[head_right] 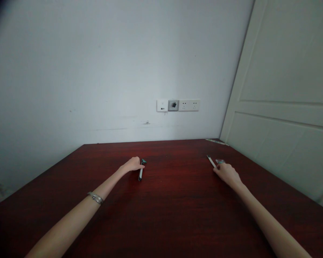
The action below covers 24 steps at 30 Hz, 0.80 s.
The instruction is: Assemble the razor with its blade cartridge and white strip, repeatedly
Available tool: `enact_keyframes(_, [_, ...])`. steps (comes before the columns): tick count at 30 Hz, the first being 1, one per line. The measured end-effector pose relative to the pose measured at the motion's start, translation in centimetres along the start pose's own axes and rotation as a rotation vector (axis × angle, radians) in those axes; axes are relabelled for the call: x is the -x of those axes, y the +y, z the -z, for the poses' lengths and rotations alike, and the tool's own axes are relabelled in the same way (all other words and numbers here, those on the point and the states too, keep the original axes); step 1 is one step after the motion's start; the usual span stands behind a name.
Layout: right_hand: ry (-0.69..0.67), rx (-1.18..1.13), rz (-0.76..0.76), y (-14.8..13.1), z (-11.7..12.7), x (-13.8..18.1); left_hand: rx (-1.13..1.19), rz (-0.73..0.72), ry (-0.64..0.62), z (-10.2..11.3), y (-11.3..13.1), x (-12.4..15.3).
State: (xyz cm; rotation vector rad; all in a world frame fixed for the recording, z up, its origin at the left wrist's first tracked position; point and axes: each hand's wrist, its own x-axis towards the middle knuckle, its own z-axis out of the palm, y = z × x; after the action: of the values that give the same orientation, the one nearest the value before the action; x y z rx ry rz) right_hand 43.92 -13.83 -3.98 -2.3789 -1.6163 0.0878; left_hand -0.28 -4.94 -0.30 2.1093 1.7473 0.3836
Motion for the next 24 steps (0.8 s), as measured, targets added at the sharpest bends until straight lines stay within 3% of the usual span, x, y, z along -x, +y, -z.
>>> enact_keyframes(5, [0.005, -0.093, 0.083, -2.3, 0.0, 0.4, -0.091, 0.018, -0.064, 0.8, -0.1, -0.3])
enact_keyframes(12, [0.119, -0.216, 0.368, -11.6, 0.3, 3.5, -0.023, 0.026, -0.105, 2.3, -2.0, -1.6])
enact_keyframes(18, [0.01, -0.198, 0.587, -19.0, -0.9, 7.7, 0.087, 0.102, -0.043, 1.3, -4.0, -2.8])
enact_keyframes(24, [-0.059, -0.111, 0.663, -23.1, -2.4, 10.5, 0.114, 0.105, -0.008, 0.4, -4.4, -3.1])
